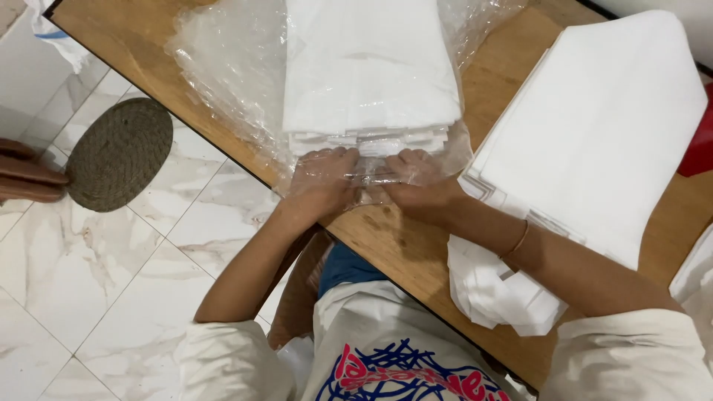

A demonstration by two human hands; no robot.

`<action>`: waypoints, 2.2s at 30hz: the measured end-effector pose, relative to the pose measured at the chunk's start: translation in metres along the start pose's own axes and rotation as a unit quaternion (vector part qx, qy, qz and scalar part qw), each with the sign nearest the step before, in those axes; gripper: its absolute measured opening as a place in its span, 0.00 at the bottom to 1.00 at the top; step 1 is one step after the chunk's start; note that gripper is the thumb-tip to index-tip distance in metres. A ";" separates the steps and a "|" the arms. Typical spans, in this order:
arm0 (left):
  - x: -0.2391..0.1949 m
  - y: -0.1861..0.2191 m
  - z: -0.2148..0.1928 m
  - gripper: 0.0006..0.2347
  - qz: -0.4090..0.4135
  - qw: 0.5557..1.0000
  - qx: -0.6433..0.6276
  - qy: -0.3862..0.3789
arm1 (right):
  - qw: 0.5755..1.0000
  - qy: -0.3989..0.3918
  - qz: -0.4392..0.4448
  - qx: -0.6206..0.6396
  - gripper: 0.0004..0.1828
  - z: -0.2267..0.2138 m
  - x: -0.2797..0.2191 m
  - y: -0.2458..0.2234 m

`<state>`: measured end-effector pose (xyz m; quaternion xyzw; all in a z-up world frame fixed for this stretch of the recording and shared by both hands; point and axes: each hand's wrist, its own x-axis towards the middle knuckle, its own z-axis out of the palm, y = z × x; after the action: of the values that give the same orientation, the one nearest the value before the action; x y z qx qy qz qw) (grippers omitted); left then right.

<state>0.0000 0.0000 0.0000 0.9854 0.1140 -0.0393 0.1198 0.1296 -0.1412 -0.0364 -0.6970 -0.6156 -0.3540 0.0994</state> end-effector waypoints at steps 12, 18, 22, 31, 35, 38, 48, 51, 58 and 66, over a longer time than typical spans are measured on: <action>0.001 -0.001 -0.010 0.11 0.069 0.987 0.000 0.144 | 0.969 -0.166 0.069 0.168 0.13 0.003 0.002 0.017; -0.004 0.000 -0.019 0.15 0.073 0.971 0.065 0.217 | 0.966 -0.111 0.127 0.197 0.19 -0.016 0.012 0.023; -0.011 0.009 -0.022 0.14 0.076 0.978 -0.010 0.192 | 0.961 -0.062 0.054 0.265 0.12 -0.040 0.012 0.018; 0.022 0.100 -0.018 0.14 0.382 0.856 -0.329 0.112 | 0.871 -0.190 0.168 0.420 0.09 -0.141 -0.029 0.061; 0.057 0.148 -0.019 0.16 0.333 0.853 -0.397 0.058 | 0.852 -0.087 0.406 0.318 0.08 -0.172 -0.078 0.095; 0.087 0.171 -0.002 0.18 0.320 0.877 -0.353 0.066 | 0.818 -0.077 0.531 0.206 0.08 -0.170 -0.126 0.105; 0.088 0.157 -0.012 0.20 0.136 0.891 -0.430 -0.051 | 0.697 -0.067 0.673 0.237 0.17 -0.171 -0.171 0.090; 0.088 0.155 -0.014 0.19 0.109 0.882 -0.456 -0.045 | 0.680 -0.024 0.683 0.267 0.17 -0.177 -0.159 0.087; 0.088 0.154 -0.010 0.17 0.122 0.876 -0.467 -0.003 | 0.723 0.129 0.608 0.301 0.13 -0.176 -0.167 0.083; 0.090 0.151 -0.003 0.15 0.140 0.843 -0.519 0.038 | 0.718 0.126 0.586 0.354 0.10 -0.179 -0.174 0.080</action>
<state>0.1232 -0.1224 0.0278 0.7857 -0.0169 0.0798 0.6132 0.1387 -0.3988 0.0105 -0.7814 -0.1460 -0.0655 0.6032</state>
